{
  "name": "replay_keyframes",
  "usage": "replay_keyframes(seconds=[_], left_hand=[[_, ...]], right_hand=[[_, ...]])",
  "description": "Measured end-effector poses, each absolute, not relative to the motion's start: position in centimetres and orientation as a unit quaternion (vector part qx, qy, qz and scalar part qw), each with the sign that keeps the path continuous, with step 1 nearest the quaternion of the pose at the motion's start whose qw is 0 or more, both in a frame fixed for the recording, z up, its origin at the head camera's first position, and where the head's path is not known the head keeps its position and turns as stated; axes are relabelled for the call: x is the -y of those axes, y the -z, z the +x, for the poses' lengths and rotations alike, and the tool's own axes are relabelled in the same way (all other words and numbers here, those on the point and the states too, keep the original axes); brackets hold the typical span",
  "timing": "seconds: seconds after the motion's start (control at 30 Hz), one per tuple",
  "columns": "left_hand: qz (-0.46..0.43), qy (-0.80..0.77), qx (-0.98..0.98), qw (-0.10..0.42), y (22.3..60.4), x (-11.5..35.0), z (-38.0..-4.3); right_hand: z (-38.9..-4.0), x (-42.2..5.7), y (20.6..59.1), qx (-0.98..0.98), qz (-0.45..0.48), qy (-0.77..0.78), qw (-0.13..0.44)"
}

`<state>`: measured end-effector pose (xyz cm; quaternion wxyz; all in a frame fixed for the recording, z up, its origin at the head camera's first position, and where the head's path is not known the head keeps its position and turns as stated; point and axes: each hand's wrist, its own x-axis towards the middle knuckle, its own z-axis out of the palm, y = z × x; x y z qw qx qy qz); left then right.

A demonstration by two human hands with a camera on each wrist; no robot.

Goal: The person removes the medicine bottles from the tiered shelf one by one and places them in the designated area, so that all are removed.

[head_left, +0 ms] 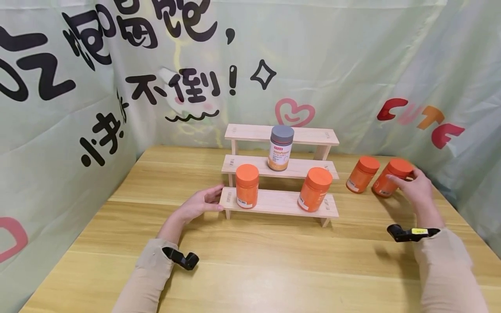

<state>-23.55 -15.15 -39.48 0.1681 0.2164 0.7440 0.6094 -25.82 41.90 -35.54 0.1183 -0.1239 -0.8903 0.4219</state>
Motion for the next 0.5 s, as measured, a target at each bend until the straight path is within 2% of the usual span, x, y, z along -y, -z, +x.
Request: replay_keyframes(seconds=[0.5], left_hand=[[0.210, -0.607, -0.748, 0.168, 39.46, 15.09, -23.41]], right_hand=[[-25.77, -42.37, 36.63, 0.880, -0.135, -0.432, 0.143]])
